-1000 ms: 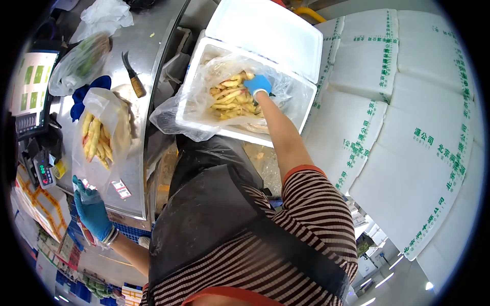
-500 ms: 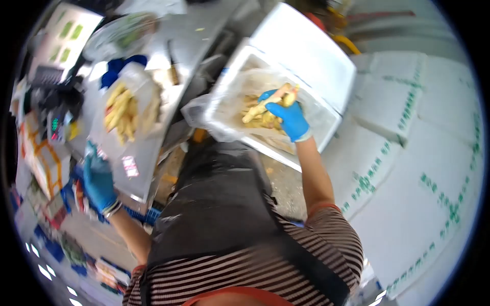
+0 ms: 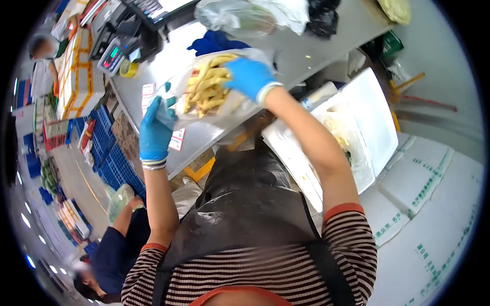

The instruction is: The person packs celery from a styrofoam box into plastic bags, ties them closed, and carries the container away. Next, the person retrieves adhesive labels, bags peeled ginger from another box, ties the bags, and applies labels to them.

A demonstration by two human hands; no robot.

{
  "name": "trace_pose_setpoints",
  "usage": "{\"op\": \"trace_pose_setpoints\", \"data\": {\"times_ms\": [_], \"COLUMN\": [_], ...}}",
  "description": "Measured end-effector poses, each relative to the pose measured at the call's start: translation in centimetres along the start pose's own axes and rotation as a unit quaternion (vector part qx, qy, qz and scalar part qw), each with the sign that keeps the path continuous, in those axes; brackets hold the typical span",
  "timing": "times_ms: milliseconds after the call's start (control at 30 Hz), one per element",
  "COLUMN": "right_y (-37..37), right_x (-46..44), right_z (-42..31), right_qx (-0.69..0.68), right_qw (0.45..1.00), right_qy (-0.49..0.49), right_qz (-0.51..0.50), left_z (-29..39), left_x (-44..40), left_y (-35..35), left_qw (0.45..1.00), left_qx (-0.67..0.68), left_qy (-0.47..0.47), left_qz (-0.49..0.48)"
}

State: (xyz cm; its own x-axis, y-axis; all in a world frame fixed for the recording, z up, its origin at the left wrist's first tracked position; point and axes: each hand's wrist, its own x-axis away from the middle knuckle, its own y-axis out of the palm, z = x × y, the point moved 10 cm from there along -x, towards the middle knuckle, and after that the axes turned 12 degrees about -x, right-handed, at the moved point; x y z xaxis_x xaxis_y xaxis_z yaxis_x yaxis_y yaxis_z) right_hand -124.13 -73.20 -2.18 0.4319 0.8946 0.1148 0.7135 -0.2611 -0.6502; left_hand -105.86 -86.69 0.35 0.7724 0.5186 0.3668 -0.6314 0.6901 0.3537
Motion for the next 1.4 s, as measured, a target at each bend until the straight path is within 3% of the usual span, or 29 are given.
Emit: {"op": "trace_pose_setpoints", "data": {"times_ms": [33,100,133,167,200,267,300,333,367,433,467,500,533,567,600,633,700,767,800,833,900,1033,1133,1233,1333,1400], "right_y": [-0.1,-0.2,-1.5,-1.6,-3.3,-6.3,-7.3,-8.9,-9.7,-8.2,-6.8,-5.2,-3.9,-2.1,0.0,2.1,9.1,15.2,18.4,21.5,28.5,40.5,49.9,55.3,58.2,57.8], "right_x": [0.0,0.8,1.3,1.1,1.5,1.5,0.9,0.9,0.6,-0.3,-1.0,-1.3,-1.0,-0.5,-1.2,-1.7,-3.2,-4.1,-5.0,-5.9,-7.7,-12.0,-15.9,-19.0,-19.9,-18.6], "right_z": [3.8,9.8,8.4,8.9,4.4,-1.5,-3.6,-10.1,-13.3,-18.5,-22.1,-26.0,-29.8,-35.0,-37.1,-39.1,-42.1,-45.1,-46.1,-46.5,-47.3,-46.0,-41.2,-37.0,-33.3,-34.6], "right_qx": [0.1,0.2,0.204,0.271,0.254,0.215,0.223,0.226,0.198,0.209,0.127,0.049,0.094,0.082,0.099,0.041,0.172,0.183,0.166,0.19,0.231,0.232,0.308,0.286,0.247,0.25], "right_qw": [0.992,0.973,0.972,0.954,0.958,0.953,0.951,0.947,0.947,0.953,0.974,0.985,0.966,0.922,0.921,0.896,0.847,0.79,0.784,0.771,0.742,0.756,0.772,0.821,0.852,0.839], "right_qy": [0.073,0.112,0.106,0.121,0.107,-0.069,-0.022,0.051,-0.046,-0.131,-0.141,-0.148,-0.238,-0.378,-0.369,-0.433,-0.482,-0.571,-0.577,-0.581,-0.592,-0.542,-0.458,-0.386,-0.353,-0.404], "right_qz": [0.011,0.0,0.054,0.045,0.076,0.203,0.212,0.224,0.248,0.175,0.121,0.071,0.039,0.002,-0.077,-0.087,-0.144,-0.126,-0.158,-0.176,-0.212,-0.285,-0.316,-0.31,-0.298,-0.265], "left_z": [0.2,-0.9,0.3,1.8,4.0,8.2,10.0,11.1,13.2,17.5,19.3,20.4,21.5,21.2,21.9,22.6,24.8,24.8,24.0,23.1,21.7,13.6,6.2,-3.2,-5.8,-6.7], "left_x": [-0.1,-0.4,-0.1,0.5,1.5,3.7,4.7,6.4,8.4,13.3,16.0,18.4,20.7,22.2,24.0,25.5,28.0,31.4,32.3,33.2,33.8,31.0,28.1,24.2,22.8,22.9], "left_y": [-0.7,-2.3,-1.8,-1.3,-1.9,-4.1,-5.2,-5.7,-6.8,-10.2,-12.7,-15.5,-18.4,-21.2,-23.4,-25.5,-28.5,-33.8,-36.0,-38.5,-42.6,-53.6,-59.7,-64.7,-65.0,-65.8], "left_qw": [1.0,0.999,1.0,0.997,0.996,0.992,0.99,0.991,0.989,0.958,0.927,0.924,0.918,0.942,0.941,0.939,0.932,0.891,0.909,0.895,0.899,0.928,0.921,0.924,0.908,0.899], "left_qx": [-0.003,0.037,-0.004,-0.051,-0.052,-0.058,-0.061,-0.045,0.017,-0.055,-0.149,-0.14,-0.13,-0.021,0.016,0.052,0.025,-0.057,-0.03,-0.02,-0.039,0.011,0.065,0.108,0.103,0.063], "left_qy": [0.007,-0.023,0.005,0.033,0.067,0.111,0.122,0.115,0.147,0.277,0.319,0.316,0.312,0.257,0.264,0.269,0.288,0.278,0.255,0.236,0.218,0.17,0.176,0.128,0.093,0.064], "left_qz": [-0.007,0.002,-0.024,-0.041,-0.026,-0.024,-0.042,-0.044,0.009,0.058,0.127,0.167,0.206,0.213,0.211,0.21,0.218,0.354,0.33,0.377,0.377,0.331,0.341,0.344,0.396,0.428]}}
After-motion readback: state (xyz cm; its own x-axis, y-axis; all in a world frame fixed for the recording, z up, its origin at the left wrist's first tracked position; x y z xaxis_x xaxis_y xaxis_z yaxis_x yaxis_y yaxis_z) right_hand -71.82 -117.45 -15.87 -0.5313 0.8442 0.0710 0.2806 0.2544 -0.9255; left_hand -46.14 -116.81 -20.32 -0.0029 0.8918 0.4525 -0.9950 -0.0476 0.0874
